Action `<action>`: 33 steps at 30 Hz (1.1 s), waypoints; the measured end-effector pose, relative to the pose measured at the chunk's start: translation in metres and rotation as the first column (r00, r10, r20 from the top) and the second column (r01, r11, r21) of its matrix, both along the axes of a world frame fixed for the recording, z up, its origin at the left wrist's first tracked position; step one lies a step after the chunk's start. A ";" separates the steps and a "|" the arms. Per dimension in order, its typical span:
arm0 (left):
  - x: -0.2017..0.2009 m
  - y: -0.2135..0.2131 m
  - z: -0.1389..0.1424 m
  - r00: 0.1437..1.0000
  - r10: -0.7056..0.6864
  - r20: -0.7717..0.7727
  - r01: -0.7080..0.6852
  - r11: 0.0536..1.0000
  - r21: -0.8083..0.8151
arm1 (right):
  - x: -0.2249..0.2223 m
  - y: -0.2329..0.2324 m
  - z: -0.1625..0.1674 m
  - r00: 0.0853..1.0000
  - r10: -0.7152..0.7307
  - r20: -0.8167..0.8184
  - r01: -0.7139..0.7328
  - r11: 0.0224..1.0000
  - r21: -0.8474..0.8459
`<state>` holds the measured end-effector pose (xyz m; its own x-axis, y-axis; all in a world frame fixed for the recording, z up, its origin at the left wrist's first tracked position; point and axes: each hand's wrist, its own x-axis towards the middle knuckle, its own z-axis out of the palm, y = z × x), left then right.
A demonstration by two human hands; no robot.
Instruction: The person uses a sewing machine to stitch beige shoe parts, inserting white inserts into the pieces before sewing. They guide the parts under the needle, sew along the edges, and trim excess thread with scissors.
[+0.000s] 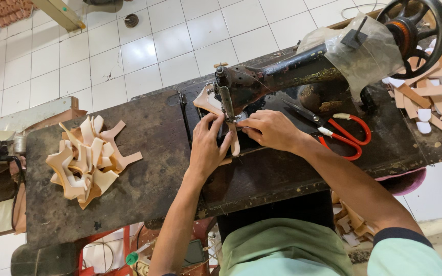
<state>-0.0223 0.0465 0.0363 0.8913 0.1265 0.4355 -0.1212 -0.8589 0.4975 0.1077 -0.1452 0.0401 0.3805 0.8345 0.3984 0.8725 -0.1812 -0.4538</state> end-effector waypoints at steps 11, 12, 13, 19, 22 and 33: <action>0.001 0.000 -0.002 1.000 0.004 0.004 -0.004 1.000 0.002 | 0.000 0.000 0.001 1.000 -0.001 0.002 0.001 1.000 0.005; 0.001 0.000 -0.002 1.000 0.004 0.003 -0.004 1.000 0.000 | 0.000 0.000 0.001 1.000 0.000 0.000 0.000 1.000 0.003; 0.001 0.000 -0.001 1.000 0.004 0.002 -0.004 1.000 -0.002 | 0.000 0.000 0.001 1.000 0.000 -0.003 0.000 1.000 0.000; 0.000 0.000 0.000 1.000 0.000 0.000 0.000 1.000 -0.001 | 0.000 0.000 0.001 1.000 -0.001 -0.001 0.001 1.000 -0.007; 0.000 0.000 0.000 1.000 0.000 0.009 0.000 1.000 -0.011 | 0.000 0.000 0.000 1.000 -0.001 0.005 0.001 1.000 0.002; 0.000 0.000 -0.001 1.000 0.004 -0.012 -0.004 1.000 -0.002 | 0.000 0.000 -0.001 1.000 -0.008 0.008 0.008 1.000 -0.017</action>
